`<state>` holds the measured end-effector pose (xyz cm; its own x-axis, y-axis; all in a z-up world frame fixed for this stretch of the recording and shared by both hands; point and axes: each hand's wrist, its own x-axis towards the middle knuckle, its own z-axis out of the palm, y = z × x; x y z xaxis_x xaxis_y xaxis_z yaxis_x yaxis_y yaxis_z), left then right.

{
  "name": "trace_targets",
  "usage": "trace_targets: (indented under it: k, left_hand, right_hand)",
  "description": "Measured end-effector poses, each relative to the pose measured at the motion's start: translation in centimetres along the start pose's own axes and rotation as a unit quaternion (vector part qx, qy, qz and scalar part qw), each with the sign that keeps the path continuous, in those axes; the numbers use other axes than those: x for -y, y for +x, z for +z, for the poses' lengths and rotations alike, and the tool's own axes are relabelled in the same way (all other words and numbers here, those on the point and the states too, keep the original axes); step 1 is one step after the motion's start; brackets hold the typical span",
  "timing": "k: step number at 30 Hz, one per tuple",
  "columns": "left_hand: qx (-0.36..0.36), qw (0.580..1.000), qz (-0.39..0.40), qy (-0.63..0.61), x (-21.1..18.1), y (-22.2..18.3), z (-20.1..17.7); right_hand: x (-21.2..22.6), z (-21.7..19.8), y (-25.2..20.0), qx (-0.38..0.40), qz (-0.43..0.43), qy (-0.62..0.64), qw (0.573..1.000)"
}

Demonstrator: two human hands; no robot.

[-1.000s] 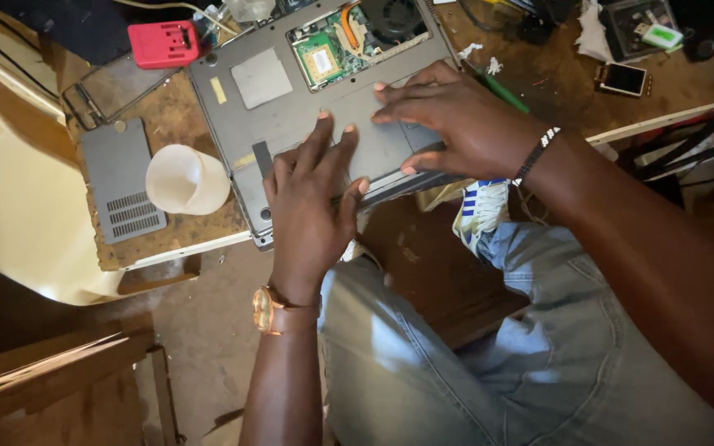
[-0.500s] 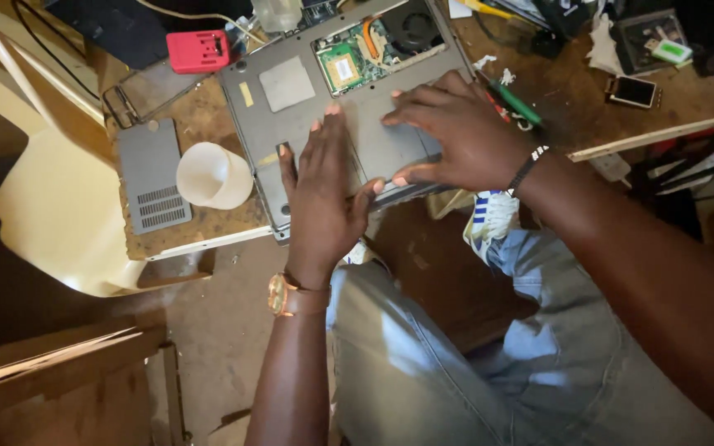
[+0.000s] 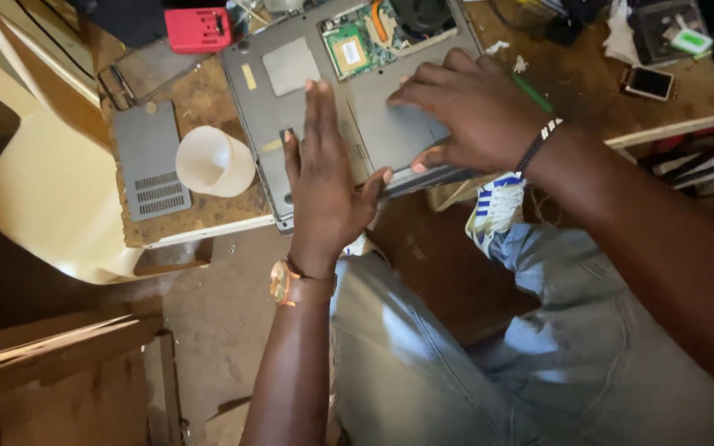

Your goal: Repairing a laptop by removing the back panel and adjusting internal components using a screwdriver

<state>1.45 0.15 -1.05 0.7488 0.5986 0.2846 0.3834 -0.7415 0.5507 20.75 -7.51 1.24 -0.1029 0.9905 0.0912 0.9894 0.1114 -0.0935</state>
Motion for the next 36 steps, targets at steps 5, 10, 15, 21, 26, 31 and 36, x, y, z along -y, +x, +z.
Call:
trace_targets:
  k: [5,10,15,21,26,31,36]
  left_hand:
    - [0.055,0.988,0.103,0.1,-0.2,-0.5,-0.8]
    - [0.059,0.983,0.129,0.114,-0.3,-0.6,-0.5]
    - [0.053,0.972,0.155,0.168,0.0,-0.6,-0.3]
    - [0.085,0.959,0.124,0.239,-0.4,-0.4,-0.2]
    - [0.065,0.955,0.144,0.249,-0.3,-1.0,0.0]
    - [0.072,0.967,0.16,0.187,-0.1,-1.2,0.4]
    - [-0.021,0.988,0.129,0.08,-1.8,-2.1,1.7]
  right_hand:
    - [-0.4,0.5,0.1,-0.02,0.018,0.048,0.998]
    - [-1.9,-0.1,-0.1,-0.018,0.03,0.263,0.964]
    - [-2.5,-0.8,-0.3,0.014,0.029,0.369,0.929]
    - [-3.1,-0.1,0.0,0.03,0.001,0.338,0.941]
    - [-2.1,-0.3,-0.1,0.046,0.023,0.28,0.959]
    - [-2.1,-0.6,0.0,0.059,0.036,0.266,0.962]
    - [-2.3,-0.5,-0.1,0.048,0.029,0.276,0.96]
